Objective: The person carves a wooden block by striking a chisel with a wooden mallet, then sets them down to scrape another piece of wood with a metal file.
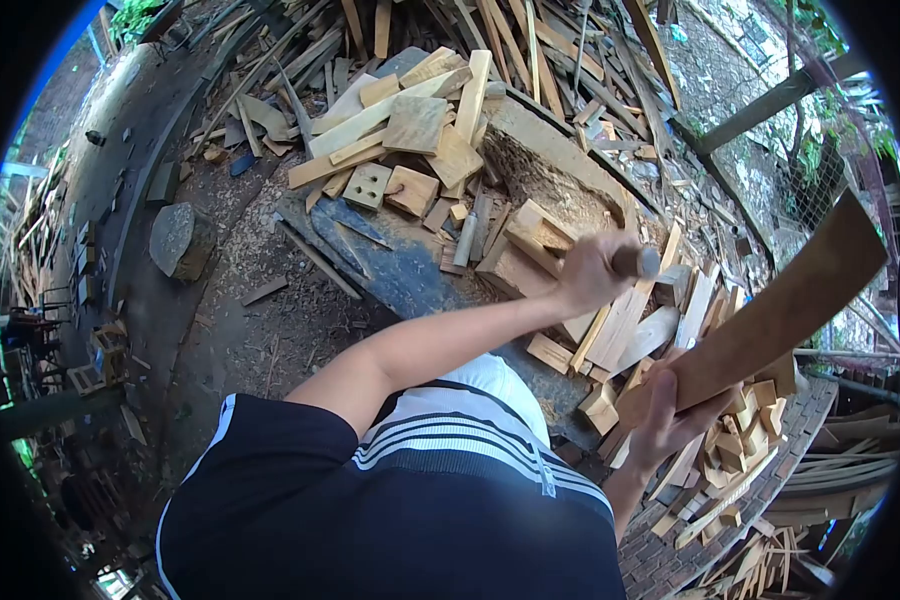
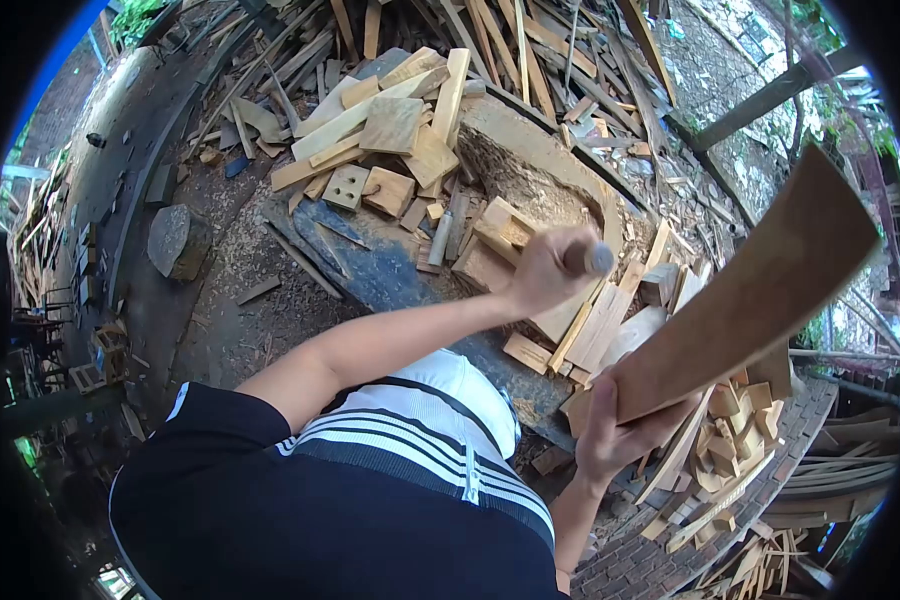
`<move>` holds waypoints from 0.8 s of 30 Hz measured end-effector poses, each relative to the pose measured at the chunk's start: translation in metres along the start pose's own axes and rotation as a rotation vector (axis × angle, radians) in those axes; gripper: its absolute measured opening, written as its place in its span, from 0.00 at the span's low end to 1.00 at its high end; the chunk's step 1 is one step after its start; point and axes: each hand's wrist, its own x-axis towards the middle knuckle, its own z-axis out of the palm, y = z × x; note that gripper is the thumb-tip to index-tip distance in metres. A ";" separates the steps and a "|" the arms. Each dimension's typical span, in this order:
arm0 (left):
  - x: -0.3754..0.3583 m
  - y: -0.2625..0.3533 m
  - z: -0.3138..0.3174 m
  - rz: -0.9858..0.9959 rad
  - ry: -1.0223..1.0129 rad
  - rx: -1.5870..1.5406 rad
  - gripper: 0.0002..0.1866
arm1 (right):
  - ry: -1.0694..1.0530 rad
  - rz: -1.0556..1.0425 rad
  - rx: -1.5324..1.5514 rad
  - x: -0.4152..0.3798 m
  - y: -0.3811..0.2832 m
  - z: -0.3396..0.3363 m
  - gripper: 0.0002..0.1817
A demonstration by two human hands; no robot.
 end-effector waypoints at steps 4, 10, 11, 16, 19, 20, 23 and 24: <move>-0.014 0.004 0.002 -0.013 -0.008 0.037 0.09 | -0.400 0.009 -0.498 0.006 0.003 0.005 0.26; -0.016 0.005 0.000 -0.029 0.004 0.063 0.10 | -0.112 0.117 -0.095 -0.008 -0.006 -0.011 0.30; -0.016 0.005 0.000 -0.026 0.005 0.040 0.10 | -0.015 0.119 0.079 -0.013 -0.010 -0.004 0.30; -0.019 0.004 -0.003 0.112 0.039 0.042 0.10 | -0.398 -0.104 -0.571 -0.005 -0.003 0.004 0.27; -0.009 0.001 -0.015 -0.092 0.056 -0.243 0.10 | -0.334 0.107 -0.393 -0.012 0.001 0.004 0.26; 0.003 0.004 -0.022 -0.172 0.114 -0.283 0.11 | -0.319 0.117 -0.397 -0.012 0.001 0.004 0.26; 0.036 0.007 -0.046 -0.423 0.294 -0.390 0.17 | -0.230 0.288 -0.296 -0.013 0.003 0.001 0.24; 0.043 0.011 -0.048 -0.398 0.330 -0.380 0.18 | -0.227 0.229 -0.333 -0.013 0.006 -0.001 0.23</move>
